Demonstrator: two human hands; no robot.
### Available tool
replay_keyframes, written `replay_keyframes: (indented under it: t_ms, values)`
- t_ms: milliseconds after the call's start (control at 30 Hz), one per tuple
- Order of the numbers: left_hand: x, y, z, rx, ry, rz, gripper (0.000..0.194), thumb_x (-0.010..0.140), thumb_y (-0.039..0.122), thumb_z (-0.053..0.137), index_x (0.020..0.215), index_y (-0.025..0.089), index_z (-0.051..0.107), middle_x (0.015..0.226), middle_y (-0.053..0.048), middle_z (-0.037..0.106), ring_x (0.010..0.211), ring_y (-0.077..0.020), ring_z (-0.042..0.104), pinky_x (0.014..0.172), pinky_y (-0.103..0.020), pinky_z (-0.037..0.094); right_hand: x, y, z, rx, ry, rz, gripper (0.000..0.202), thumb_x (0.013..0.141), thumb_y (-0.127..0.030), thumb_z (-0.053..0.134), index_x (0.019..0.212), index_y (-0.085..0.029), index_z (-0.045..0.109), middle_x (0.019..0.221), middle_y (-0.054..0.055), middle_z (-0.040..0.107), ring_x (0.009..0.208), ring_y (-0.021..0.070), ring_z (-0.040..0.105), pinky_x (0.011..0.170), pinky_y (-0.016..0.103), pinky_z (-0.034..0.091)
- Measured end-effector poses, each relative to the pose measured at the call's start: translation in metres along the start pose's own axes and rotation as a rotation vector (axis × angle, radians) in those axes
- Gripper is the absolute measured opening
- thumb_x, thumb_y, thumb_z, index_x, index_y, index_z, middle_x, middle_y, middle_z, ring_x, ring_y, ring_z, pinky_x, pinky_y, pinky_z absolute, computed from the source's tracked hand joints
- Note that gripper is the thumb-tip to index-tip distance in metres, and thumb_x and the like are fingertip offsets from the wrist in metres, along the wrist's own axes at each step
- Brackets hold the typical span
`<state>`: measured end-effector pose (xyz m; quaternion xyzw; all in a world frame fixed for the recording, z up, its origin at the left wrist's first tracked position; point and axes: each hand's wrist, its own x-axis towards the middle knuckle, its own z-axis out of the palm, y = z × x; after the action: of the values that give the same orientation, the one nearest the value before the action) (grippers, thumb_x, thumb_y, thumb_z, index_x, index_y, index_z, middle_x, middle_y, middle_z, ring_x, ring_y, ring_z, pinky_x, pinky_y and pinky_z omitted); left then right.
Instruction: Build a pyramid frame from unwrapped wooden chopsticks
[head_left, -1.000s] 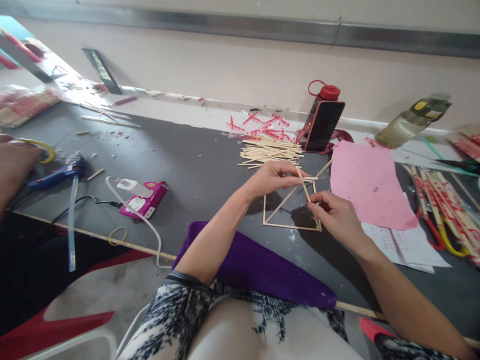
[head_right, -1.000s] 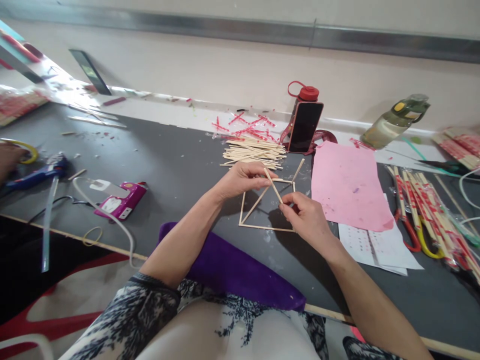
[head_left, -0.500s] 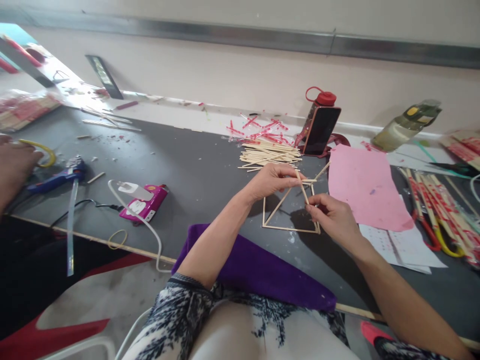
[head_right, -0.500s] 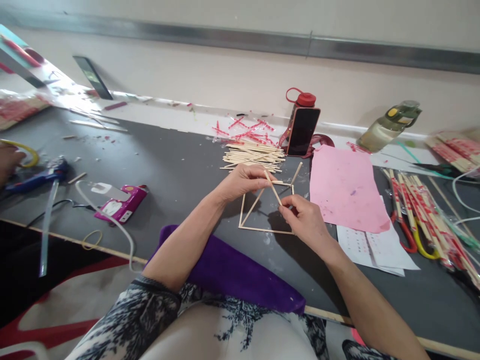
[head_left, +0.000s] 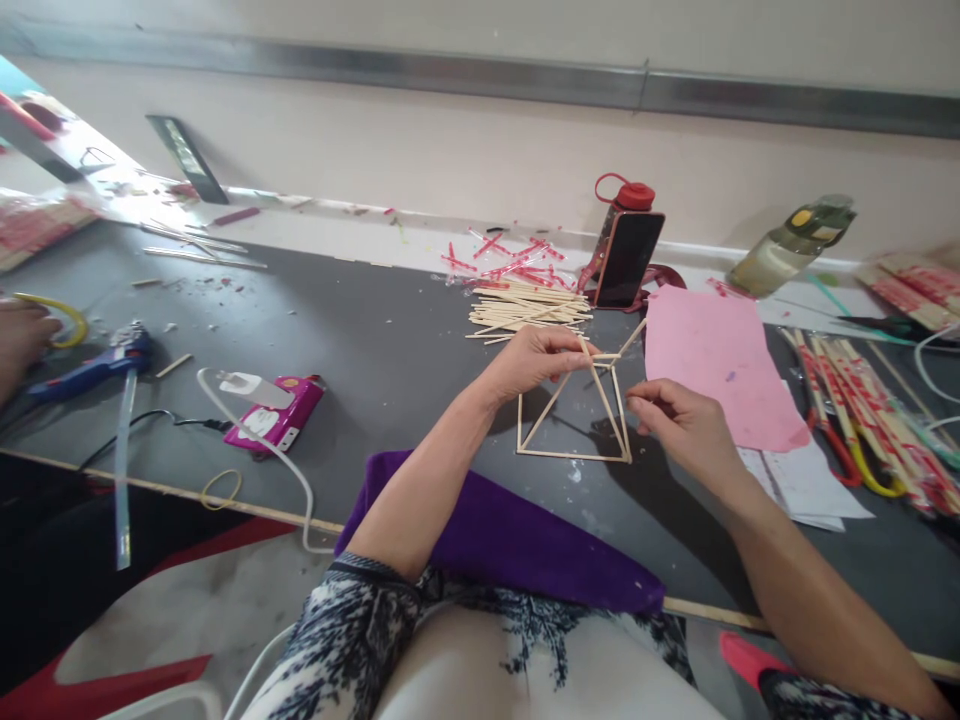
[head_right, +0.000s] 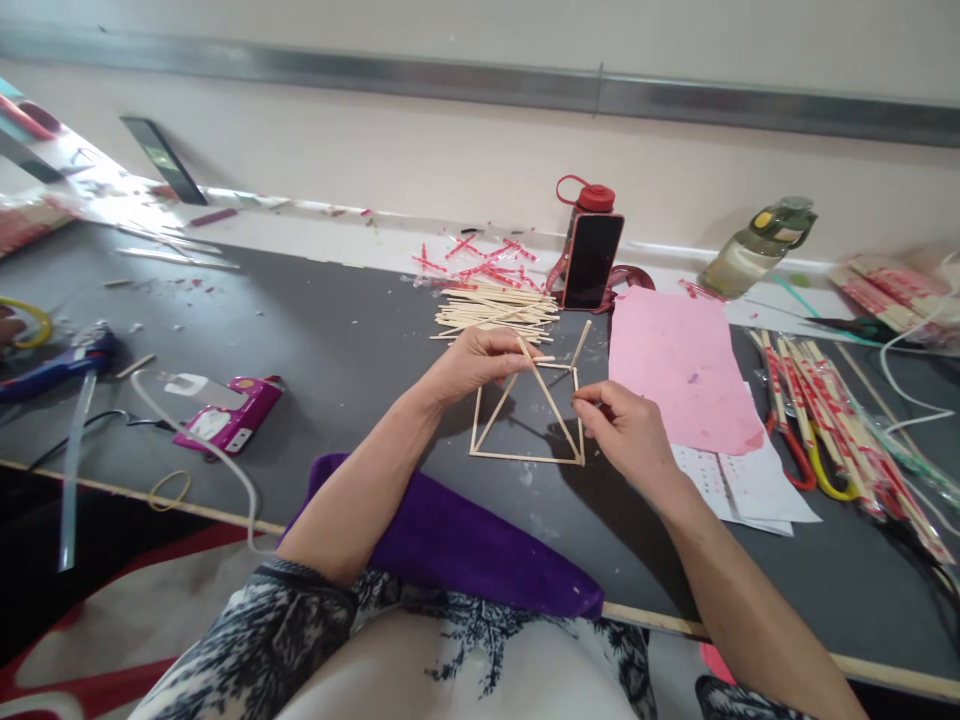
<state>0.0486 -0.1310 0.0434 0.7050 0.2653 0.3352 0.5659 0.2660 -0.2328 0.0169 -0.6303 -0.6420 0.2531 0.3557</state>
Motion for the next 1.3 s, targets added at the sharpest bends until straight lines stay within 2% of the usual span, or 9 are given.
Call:
replay_keyframes:
  t_ms: [200,333,400,533,633,700,800,967,1300]
  values:
    - [0.0,0.0,0.0,-0.001,0.005,0.002,0.025,0.075,0.034,0.066,0.085,0.013,0.073,0.074,-0.002,0.063,0.054,-0.0056,0.045,0.05,-0.02,0.036,-0.01,-0.017,0.006,-0.079,-0.071,-0.11,0.018,0.086,-0.032,0.052,0.084,-0.021,0.066,0.075,0.001,0.068,0.061,0.0141,0.061,0.059,0.026,0.047]
    - [-0.001,0.001,-0.002,0.011,-0.008,0.011,0.026,0.075,0.036,0.066,0.084,0.013,0.073,0.075,-0.002,0.064,0.054,-0.0058,0.045,0.051,-0.02,0.036,-0.021,-0.039,0.015,-0.139,-0.165,-0.287,0.018,0.089,-0.026,0.049,0.087,-0.022,0.066,0.079,0.001,0.068,0.07,0.0135,0.062,0.066,0.024,0.046]
    - [-0.002,0.001,-0.002,0.014,-0.015,0.02,0.025,0.075,0.036,0.065,0.081,0.013,0.073,0.08,-0.003,0.065,0.055,-0.0056,0.045,0.051,-0.02,0.037,-0.023,-0.043,0.017,-0.146,-0.134,-0.327,0.018,0.09,-0.025,0.049,0.089,-0.022,0.066,0.081,0.001,0.068,0.072,0.0131,0.062,0.067,0.024,0.046]
    - [-0.004,0.002,-0.002,0.018,-0.012,0.026,0.024,0.076,0.035,0.064,0.083,0.013,0.073,0.079,-0.003,0.065,0.054,-0.0055,0.046,0.051,-0.02,0.038,-0.017,-0.034,0.012,-0.138,0.072,-0.254,0.017,0.088,-0.029,0.051,0.087,-0.022,0.066,0.078,0.001,0.068,0.067,0.0132,0.06,0.063,0.024,0.044]
    - [-0.006,0.002,-0.001,0.015,-0.017,0.019,0.023,0.077,0.034,0.064,0.084,0.013,0.073,0.077,-0.003,0.063,0.055,-0.0059,0.047,0.051,-0.019,0.039,-0.009,-0.016,0.003,-0.16,0.136,-0.186,0.017,0.087,-0.032,0.053,0.086,-0.022,0.067,0.079,0.001,0.069,0.065,0.0143,0.061,0.061,0.025,0.045]
    - [-0.007,0.001,-0.001,0.001,-0.009,0.01,0.023,0.077,0.034,0.064,0.085,0.014,0.072,0.079,-0.002,0.062,0.056,-0.0058,0.047,0.052,-0.019,0.039,-0.006,-0.003,-0.002,-0.222,0.109,-0.147,0.019,0.087,-0.033,0.052,0.087,-0.022,0.067,0.08,0.001,0.07,0.066,0.0154,0.062,0.062,0.026,0.045]
    - [-0.009,0.0,-0.001,-0.018,0.012,0.004,0.024,0.077,0.035,0.064,0.085,0.014,0.072,0.082,-0.002,0.062,0.055,-0.0054,0.047,0.052,-0.019,0.039,-0.005,0.01,-0.004,-0.384,-0.022,-0.092,0.022,0.086,-0.033,0.05,0.09,-0.022,0.067,0.083,0.002,0.072,0.072,0.0178,0.065,0.064,0.027,0.044]
    - [-0.01,0.0,0.001,-0.041,0.061,-0.017,0.024,0.076,0.036,0.065,0.084,0.014,0.072,0.084,-0.003,0.064,0.054,-0.0045,0.044,0.051,-0.019,0.037,-0.005,0.013,0.005,-0.694,-0.204,0.008,0.029,0.087,-0.041,0.047,0.081,-0.022,0.068,0.073,0.005,0.07,0.069,0.0203,0.064,0.054,0.027,0.033]
    - [-0.007,0.002,0.003,-0.039,0.089,0.01,0.021,0.076,0.032,0.064,0.081,0.013,0.072,0.083,-0.003,0.065,0.054,-0.0043,0.044,0.05,-0.019,0.036,0.001,0.016,0.014,-0.755,-0.243,0.089,0.033,0.087,-0.044,0.044,0.076,-0.022,0.066,0.072,0.006,0.07,0.065,0.0208,0.062,0.051,0.027,0.027]
